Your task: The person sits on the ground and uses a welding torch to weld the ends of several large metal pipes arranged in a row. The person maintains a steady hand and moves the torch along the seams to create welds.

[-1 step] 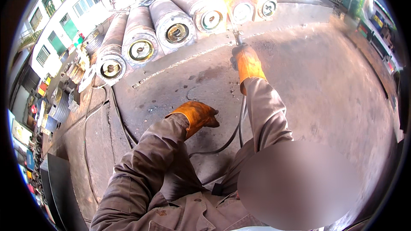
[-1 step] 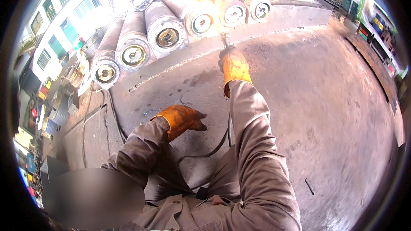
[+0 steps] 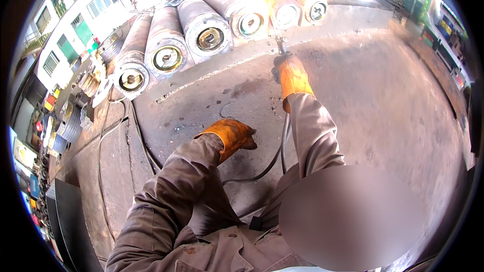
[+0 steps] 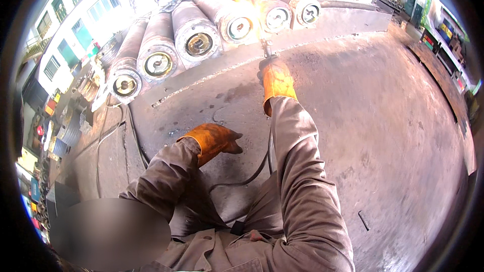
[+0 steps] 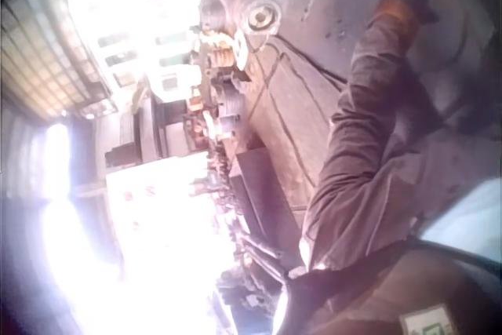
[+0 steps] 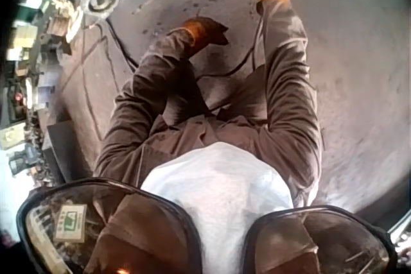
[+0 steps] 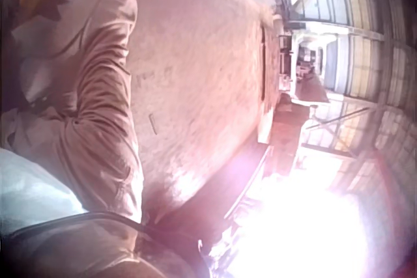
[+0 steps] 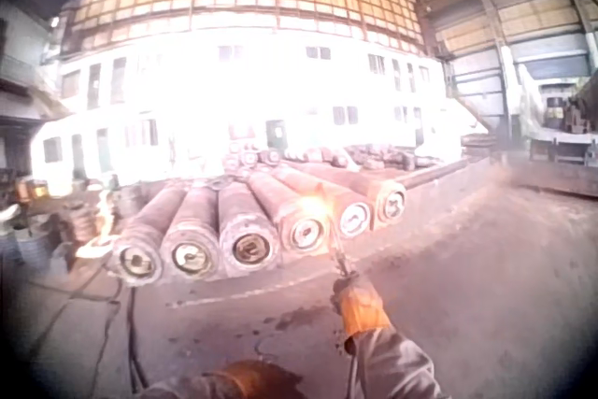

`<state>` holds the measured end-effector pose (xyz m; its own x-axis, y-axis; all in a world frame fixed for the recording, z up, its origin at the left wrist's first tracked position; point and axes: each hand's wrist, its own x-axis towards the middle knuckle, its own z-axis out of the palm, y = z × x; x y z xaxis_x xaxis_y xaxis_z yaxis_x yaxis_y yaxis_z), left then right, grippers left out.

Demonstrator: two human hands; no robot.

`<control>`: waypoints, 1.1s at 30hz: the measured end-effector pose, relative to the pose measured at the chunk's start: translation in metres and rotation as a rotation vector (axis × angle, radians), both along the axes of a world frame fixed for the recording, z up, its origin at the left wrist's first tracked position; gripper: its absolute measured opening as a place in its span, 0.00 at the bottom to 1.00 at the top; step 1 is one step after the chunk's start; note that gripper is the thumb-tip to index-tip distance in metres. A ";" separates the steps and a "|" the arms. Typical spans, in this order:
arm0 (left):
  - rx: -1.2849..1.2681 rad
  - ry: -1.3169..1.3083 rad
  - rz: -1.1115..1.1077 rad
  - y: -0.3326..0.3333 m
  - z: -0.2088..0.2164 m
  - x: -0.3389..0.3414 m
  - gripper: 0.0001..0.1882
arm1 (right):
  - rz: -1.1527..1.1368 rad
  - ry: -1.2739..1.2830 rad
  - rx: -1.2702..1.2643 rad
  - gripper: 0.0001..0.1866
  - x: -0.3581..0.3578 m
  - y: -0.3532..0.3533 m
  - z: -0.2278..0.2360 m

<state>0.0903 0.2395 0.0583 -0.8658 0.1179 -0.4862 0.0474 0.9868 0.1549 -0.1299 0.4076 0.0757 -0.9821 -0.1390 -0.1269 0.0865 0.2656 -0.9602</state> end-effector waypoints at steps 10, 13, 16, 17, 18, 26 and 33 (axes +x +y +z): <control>0.005 -0.085 -0.001 0.011 0.016 -0.022 0.38 | -0.027 0.144 0.214 0.20 -0.106 -0.007 -0.071; -0.018 -0.116 0.041 0.001 -0.004 -0.025 0.38 | 0.011 -0.010 0.314 0.17 -0.093 -0.033 -0.059; 0.001 -0.111 0.092 -0.024 -0.013 -0.009 0.36 | 0.043 0.052 0.124 0.17 -0.019 -0.049 -0.032; 0.006 -0.100 0.077 -0.023 -0.013 -0.011 0.36 | 0.017 0.098 0.027 0.17 -0.011 -0.041 -0.029; 0.010 -0.091 0.065 -0.023 -0.012 -0.012 0.35 | 0.036 0.221 0.063 0.17 -0.013 -0.037 -0.037; 0.020 -0.109 0.088 -0.012 -0.003 -0.024 0.34 | 0.044 0.105 -0.068 0.17 -0.062 -0.041 -0.068; 0.052 -0.084 0.102 -0.011 0.002 -0.019 0.37 | 0.074 0.114 -0.346 0.15 -0.067 -0.040 -0.085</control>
